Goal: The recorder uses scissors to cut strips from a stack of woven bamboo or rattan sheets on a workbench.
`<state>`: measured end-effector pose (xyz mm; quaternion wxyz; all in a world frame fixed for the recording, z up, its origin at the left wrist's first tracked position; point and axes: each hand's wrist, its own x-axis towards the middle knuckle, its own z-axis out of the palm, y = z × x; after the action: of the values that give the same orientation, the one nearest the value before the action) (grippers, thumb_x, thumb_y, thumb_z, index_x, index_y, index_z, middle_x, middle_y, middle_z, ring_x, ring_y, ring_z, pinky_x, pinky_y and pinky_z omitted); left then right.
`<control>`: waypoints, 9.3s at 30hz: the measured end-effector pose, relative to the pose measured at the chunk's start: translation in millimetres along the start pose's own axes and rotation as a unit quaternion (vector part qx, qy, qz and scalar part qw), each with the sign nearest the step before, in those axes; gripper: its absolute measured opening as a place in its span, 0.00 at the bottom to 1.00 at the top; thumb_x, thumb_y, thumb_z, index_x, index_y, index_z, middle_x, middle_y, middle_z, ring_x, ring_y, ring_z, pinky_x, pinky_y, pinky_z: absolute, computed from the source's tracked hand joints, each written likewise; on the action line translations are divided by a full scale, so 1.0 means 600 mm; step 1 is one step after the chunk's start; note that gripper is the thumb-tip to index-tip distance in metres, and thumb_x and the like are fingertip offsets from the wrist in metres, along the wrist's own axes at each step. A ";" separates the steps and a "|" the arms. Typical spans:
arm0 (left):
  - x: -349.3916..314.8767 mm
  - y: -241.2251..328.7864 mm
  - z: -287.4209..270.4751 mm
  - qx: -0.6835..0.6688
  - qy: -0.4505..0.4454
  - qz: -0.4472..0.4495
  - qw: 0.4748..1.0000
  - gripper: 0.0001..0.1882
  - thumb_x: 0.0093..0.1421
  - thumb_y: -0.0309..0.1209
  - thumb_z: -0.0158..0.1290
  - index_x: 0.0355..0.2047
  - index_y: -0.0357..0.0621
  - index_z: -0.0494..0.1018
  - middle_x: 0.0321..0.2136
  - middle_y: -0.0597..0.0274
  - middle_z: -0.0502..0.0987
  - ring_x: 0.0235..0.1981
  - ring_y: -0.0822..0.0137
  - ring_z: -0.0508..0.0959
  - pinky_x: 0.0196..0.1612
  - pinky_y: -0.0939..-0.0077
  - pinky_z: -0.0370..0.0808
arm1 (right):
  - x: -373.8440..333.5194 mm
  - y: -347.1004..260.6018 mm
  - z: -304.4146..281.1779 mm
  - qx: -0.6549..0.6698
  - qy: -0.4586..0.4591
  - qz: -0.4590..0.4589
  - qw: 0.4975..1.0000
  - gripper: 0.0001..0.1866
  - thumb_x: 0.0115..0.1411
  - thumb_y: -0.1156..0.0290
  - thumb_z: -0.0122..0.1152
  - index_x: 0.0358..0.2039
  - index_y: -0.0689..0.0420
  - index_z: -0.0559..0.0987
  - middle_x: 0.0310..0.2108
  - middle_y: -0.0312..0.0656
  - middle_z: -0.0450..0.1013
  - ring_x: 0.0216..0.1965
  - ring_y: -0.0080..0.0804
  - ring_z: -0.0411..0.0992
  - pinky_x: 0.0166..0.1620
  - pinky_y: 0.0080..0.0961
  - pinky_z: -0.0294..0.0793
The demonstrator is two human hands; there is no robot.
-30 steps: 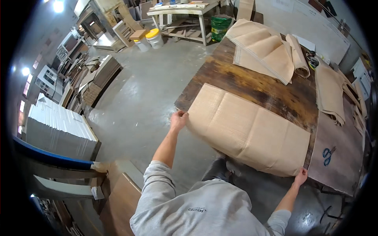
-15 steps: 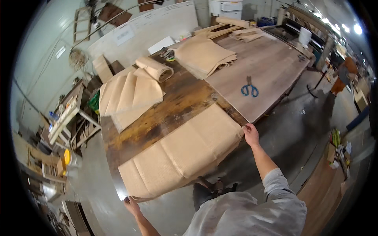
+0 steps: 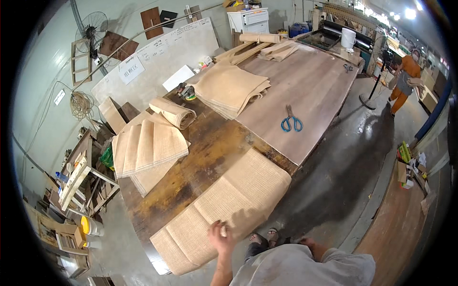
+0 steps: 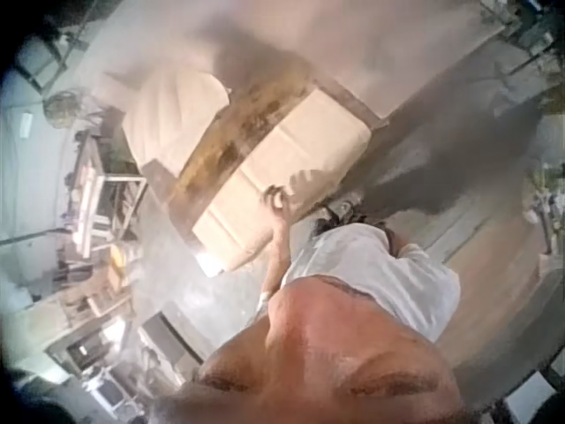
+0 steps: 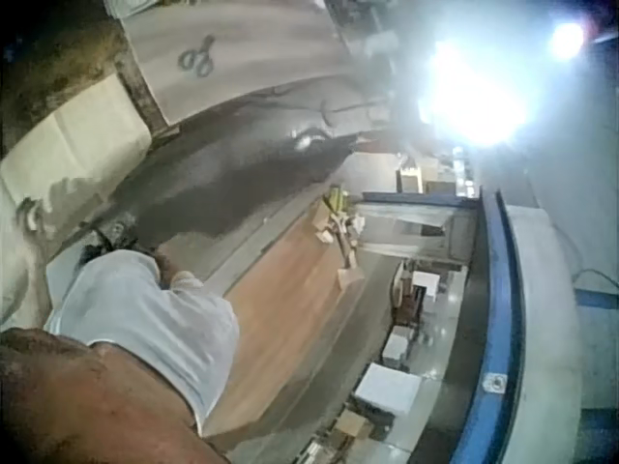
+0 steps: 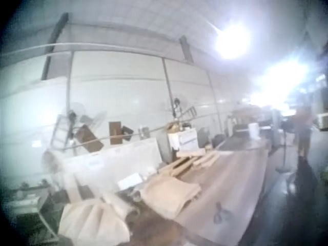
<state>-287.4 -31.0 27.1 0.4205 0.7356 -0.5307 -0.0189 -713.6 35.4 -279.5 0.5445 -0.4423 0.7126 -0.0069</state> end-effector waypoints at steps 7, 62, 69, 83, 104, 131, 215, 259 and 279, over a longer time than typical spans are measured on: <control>-0.031 0.098 0.025 -0.018 -0.172 0.067 0.983 0.13 0.52 0.26 0.60 0.39 0.49 0.76 0.47 0.60 0.75 0.51 0.55 0.73 0.59 0.53 0.62 | -0.079 0.060 0.008 0.071 0.016 0.133 0.988 0.20 0.56 0.56 0.65 0.42 0.59 0.83 0.37 0.45 0.80 0.37 0.35 0.77 0.43 0.33 0.77; 0.209 -0.267 -0.087 0.193 -0.122 -0.136 0.964 0.15 0.59 0.42 0.58 0.42 0.49 0.77 0.43 0.58 0.72 0.50 0.55 0.68 0.60 0.52 0.58 | -0.029 -0.970 -0.018 -0.456 0.185 -0.474 0.730 0.26 0.64 0.53 0.50 0.62 0.40 0.70 0.64 0.34 0.60 0.68 0.38 0.52 0.71 0.47 0.40; 0.225 -0.269 -0.090 0.179 -0.119 -0.129 0.968 0.12 0.57 0.40 0.59 0.37 0.48 0.77 0.38 0.60 0.72 0.46 0.55 0.70 0.53 0.55 0.62 | -0.008 -0.973 -0.022 -0.361 0.214 -0.558 0.716 0.15 0.59 0.58 0.62 0.47 0.43 0.82 0.49 0.31 0.70 0.56 0.35 0.63 0.65 0.46 0.52; 0.196 -0.265 -0.140 0.184 -0.153 -0.102 0.966 0.17 0.55 0.34 0.61 0.45 0.46 0.76 0.47 0.61 0.73 0.53 0.56 0.69 0.61 0.54 0.59 | 0.009 -0.980 -0.025 -0.259 0.157 -0.512 0.804 0.08 0.55 0.66 0.66 0.33 0.52 0.78 0.44 0.36 0.74 0.51 0.42 0.68 0.59 0.39 0.61; 0.239 -0.278 -0.120 0.195 -0.233 -0.082 0.949 0.12 0.60 0.31 0.56 0.43 0.41 0.74 0.45 0.55 0.73 0.51 0.52 0.70 0.55 0.57 0.65 | -0.005 -0.972 -0.024 -0.280 0.185 -0.494 0.802 0.10 0.60 0.66 0.63 0.39 0.55 0.77 0.48 0.37 0.70 0.55 0.41 0.64 0.60 0.40 0.60; 0.269 -0.304 -0.119 0.073 -0.168 -0.113 0.977 0.10 0.58 0.23 0.52 0.41 0.36 0.72 0.39 0.43 0.75 0.45 0.43 0.73 0.48 0.54 0.70 | -0.002 -1.012 -0.024 -0.362 0.147 -0.435 0.811 0.10 0.65 0.59 0.55 0.42 0.48 0.75 0.46 0.35 0.71 0.54 0.36 0.66 0.60 0.44 0.59; 0.052 -0.514 -0.322 0.077 0.123 -0.447 0.883 0.16 0.60 0.36 0.57 0.42 0.37 0.72 0.34 0.50 0.79 0.36 0.57 0.77 0.44 0.64 0.73 | 0.202 -0.801 -0.261 0.013 0.264 -0.362 0.894 0.12 0.59 0.65 0.62 0.39 0.58 0.80 0.35 0.40 0.79 0.38 0.31 0.76 0.45 0.27 0.73; 0.180 -0.310 -0.115 0.309 -0.174 -0.209 0.911 0.34 0.67 0.53 0.40 0.69 0.53 0.55 0.70 0.55 0.52 0.73 0.52 0.44 0.70 0.40 0.33 | 0.042 -0.946 -0.147 -0.461 0.221 -0.313 0.801 0.40 0.68 0.44 0.37 0.72 0.54 0.46 0.74 0.40 0.39 0.74 0.38 0.34 0.73 0.44 0.33; 0.201 -0.324 -0.111 0.199 -0.014 -0.167 0.966 0.19 0.60 0.41 0.54 0.50 0.51 0.76 0.53 0.53 0.72 0.58 0.49 0.66 0.66 0.48 0.54 | 0.192 -0.914 -0.212 -0.263 0.400 -0.392 0.786 0.22 0.63 0.58 0.54 0.56 0.51 0.74 0.51 0.52 0.71 0.54 0.54 0.68 0.58 0.44 0.66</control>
<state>-54.4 -71.2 -3.9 0.2497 0.8823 -0.3990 0.0068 -473.2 -431.9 -46.9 0.0237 -0.7673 0.6062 -0.2079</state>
